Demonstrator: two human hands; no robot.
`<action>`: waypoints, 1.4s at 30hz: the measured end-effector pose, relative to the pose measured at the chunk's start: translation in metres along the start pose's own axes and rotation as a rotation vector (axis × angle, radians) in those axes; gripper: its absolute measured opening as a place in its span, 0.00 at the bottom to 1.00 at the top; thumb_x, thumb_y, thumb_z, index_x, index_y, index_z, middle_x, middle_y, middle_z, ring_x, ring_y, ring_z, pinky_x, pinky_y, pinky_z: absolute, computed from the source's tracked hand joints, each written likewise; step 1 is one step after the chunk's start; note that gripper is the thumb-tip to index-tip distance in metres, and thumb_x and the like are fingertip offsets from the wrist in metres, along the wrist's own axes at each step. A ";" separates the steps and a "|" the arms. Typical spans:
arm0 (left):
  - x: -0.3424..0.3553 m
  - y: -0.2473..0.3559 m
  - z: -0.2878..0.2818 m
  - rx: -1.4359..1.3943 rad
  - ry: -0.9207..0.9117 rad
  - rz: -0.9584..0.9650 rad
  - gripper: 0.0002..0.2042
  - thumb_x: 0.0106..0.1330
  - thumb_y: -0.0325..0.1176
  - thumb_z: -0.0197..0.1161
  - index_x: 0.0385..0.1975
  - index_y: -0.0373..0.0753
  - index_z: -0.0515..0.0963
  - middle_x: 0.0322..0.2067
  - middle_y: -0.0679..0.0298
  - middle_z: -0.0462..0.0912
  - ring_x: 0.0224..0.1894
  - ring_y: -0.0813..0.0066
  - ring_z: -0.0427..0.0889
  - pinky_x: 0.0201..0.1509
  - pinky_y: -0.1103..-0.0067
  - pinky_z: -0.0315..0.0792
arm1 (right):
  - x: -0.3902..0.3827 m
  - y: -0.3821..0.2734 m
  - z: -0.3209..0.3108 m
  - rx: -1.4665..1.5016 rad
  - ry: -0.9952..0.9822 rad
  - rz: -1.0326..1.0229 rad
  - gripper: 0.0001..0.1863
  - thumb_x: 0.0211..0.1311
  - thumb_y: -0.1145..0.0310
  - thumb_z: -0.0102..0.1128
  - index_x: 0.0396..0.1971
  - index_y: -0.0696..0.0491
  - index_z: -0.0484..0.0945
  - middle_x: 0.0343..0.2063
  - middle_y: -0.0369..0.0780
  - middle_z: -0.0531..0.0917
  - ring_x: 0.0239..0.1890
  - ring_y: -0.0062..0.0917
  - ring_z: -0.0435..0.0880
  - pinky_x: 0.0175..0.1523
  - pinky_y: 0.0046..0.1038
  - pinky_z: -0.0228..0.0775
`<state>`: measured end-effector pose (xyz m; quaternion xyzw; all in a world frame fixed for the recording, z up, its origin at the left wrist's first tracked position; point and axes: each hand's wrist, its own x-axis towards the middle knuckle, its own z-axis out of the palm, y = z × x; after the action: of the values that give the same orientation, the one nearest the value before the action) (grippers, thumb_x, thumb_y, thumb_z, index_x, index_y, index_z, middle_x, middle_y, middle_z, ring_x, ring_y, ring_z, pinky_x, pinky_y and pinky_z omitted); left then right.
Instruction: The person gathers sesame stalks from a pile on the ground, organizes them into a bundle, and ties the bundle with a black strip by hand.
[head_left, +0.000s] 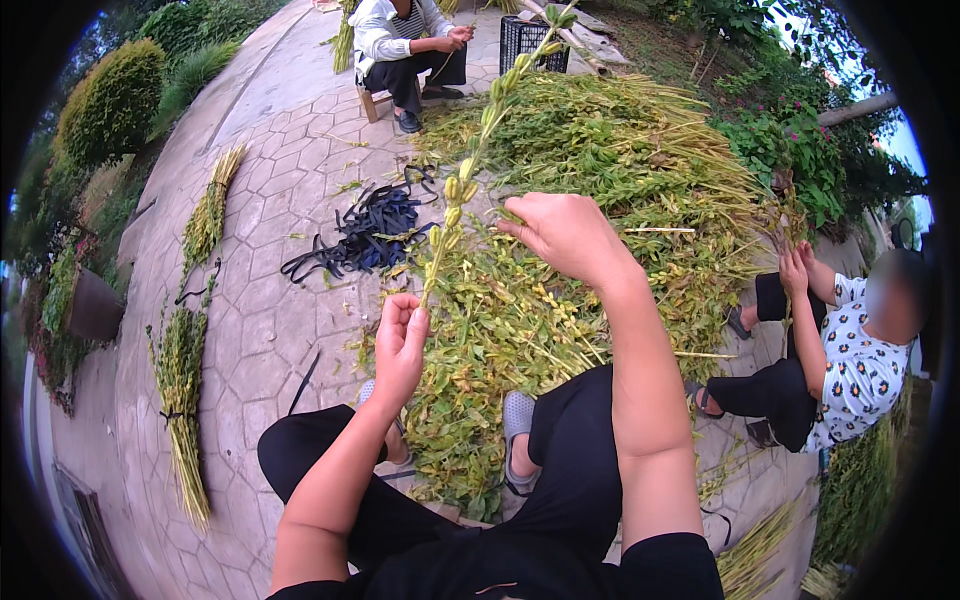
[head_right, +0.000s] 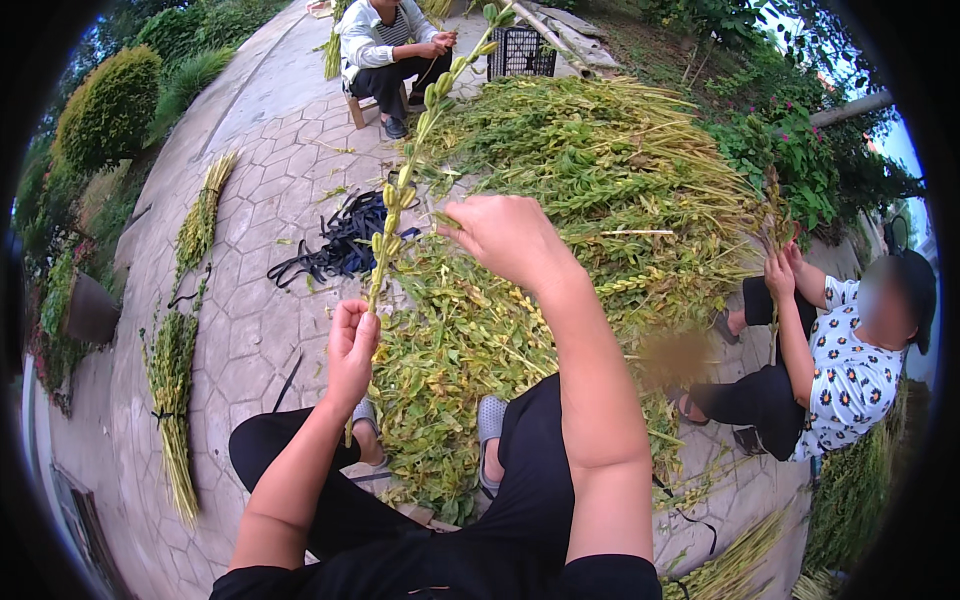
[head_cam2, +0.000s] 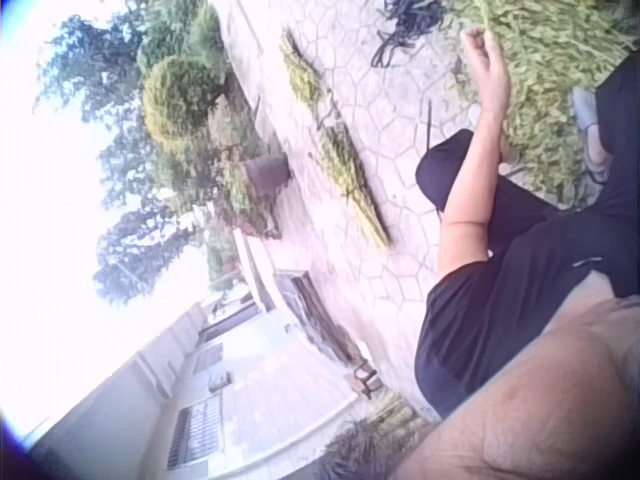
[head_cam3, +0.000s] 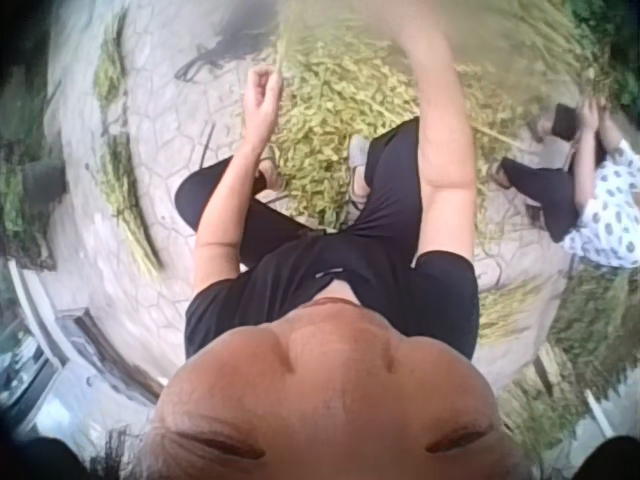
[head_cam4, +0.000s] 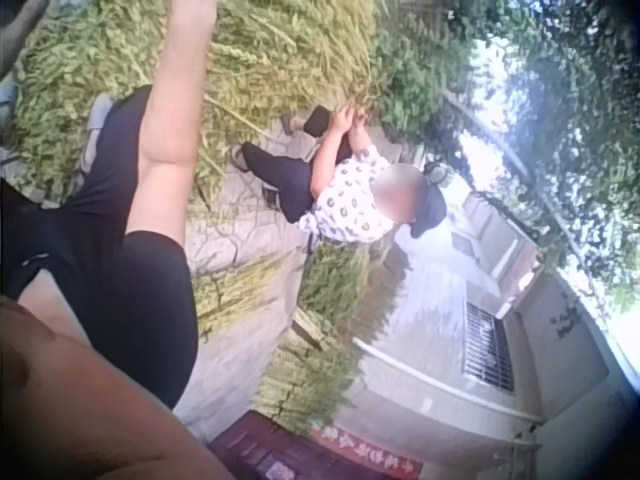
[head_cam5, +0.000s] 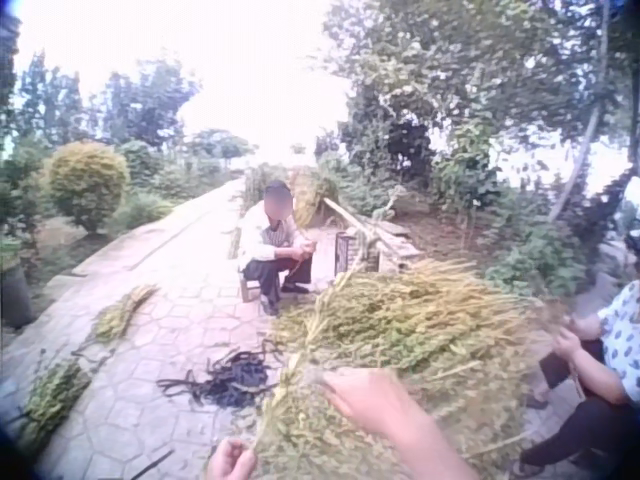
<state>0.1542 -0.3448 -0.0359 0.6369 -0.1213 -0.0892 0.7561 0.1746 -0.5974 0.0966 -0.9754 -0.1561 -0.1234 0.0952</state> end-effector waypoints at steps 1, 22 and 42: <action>0.001 0.000 -0.001 -0.015 0.015 -0.002 0.05 0.72 0.30 0.52 0.42 0.37 0.67 0.30 0.73 0.69 0.30 0.88 0.66 0.34 0.87 0.62 | -0.003 -0.002 0.002 0.094 -0.011 -0.020 0.14 0.63 0.60 0.57 0.44 0.50 0.77 0.34 0.43 0.82 0.35 0.37 0.83 0.39 0.35 0.75; 0.009 0.000 0.008 -0.121 -0.206 -0.049 0.27 0.68 0.33 0.60 0.62 0.38 0.57 0.50 0.60 0.72 0.49 0.73 0.75 0.56 0.75 0.70 | 0.025 -0.058 0.045 0.797 0.146 0.238 0.13 0.61 0.62 0.64 0.26 0.57 0.78 0.18 0.39 0.82 0.19 0.19 0.82 0.25 0.23 0.70; 0.001 0.015 0.004 -0.336 -0.352 -0.303 0.20 0.67 0.32 0.38 0.58 0.35 0.62 0.40 0.58 0.73 0.33 0.72 0.76 0.37 0.75 0.74 | 0.046 -0.028 0.053 0.986 0.378 0.246 0.22 0.68 0.59 0.56 0.53 0.60 0.71 0.37 0.41 0.82 0.33 0.22 0.84 0.34 0.26 0.75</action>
<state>0.1533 -0.3456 -0.0201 0.4881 -0.1377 -0.3294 0.7965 0.2196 -0.5467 0.0625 -0.7870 -0.0601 -0.1968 0.5817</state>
